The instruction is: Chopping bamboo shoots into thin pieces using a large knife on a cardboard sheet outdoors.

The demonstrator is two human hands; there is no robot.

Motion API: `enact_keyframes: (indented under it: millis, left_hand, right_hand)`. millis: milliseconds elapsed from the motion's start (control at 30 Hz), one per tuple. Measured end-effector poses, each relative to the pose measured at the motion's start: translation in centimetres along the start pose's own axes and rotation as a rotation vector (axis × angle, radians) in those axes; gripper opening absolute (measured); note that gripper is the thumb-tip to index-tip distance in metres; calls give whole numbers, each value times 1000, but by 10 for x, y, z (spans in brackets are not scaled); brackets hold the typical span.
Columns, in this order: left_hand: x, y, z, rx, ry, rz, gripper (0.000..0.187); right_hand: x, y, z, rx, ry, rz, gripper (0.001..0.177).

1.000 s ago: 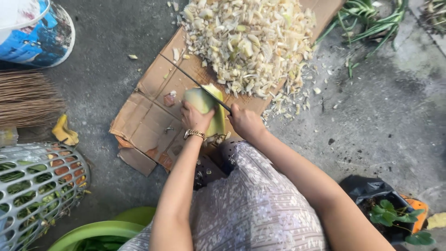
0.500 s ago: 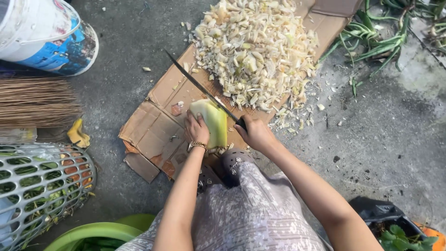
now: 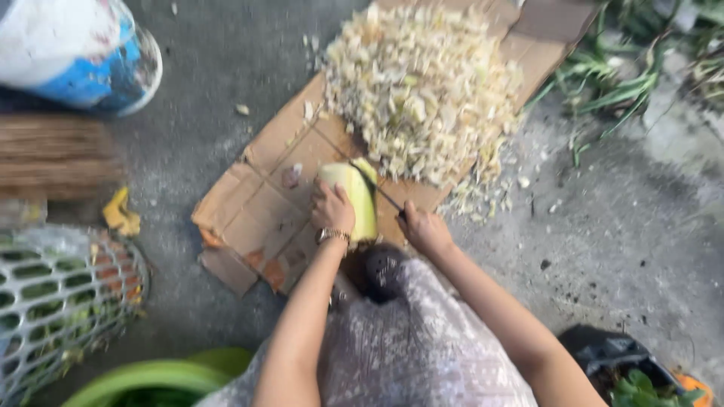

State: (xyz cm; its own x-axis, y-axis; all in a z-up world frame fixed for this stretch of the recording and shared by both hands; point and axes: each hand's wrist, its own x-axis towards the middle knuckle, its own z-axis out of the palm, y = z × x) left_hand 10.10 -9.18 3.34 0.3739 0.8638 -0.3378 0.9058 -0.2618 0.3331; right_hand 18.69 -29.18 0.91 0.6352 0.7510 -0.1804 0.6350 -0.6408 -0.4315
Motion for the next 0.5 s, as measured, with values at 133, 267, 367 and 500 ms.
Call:
enact_keyframes:
  millis: [133, 267, 367, 500]
  left_hand:
    - [10, -9, 15, -82, 118, 110, 63]
    - [12, -22, 6, 34, 158, 244, 60]
    - [25, -12, -10, 7, 50, 263, 57]
    - [24, -11, -4, -21, 61, 249, 56]
  right_hand:
    - [19, 19, -25, 14, -84, 13, 35]
    - [33, 64, -54, 243, -329, -7, 36]
    - [52, 77, -57, 209, -303, -136, 37]
    - [35, 12, -102, 184, -444, 197, 31]
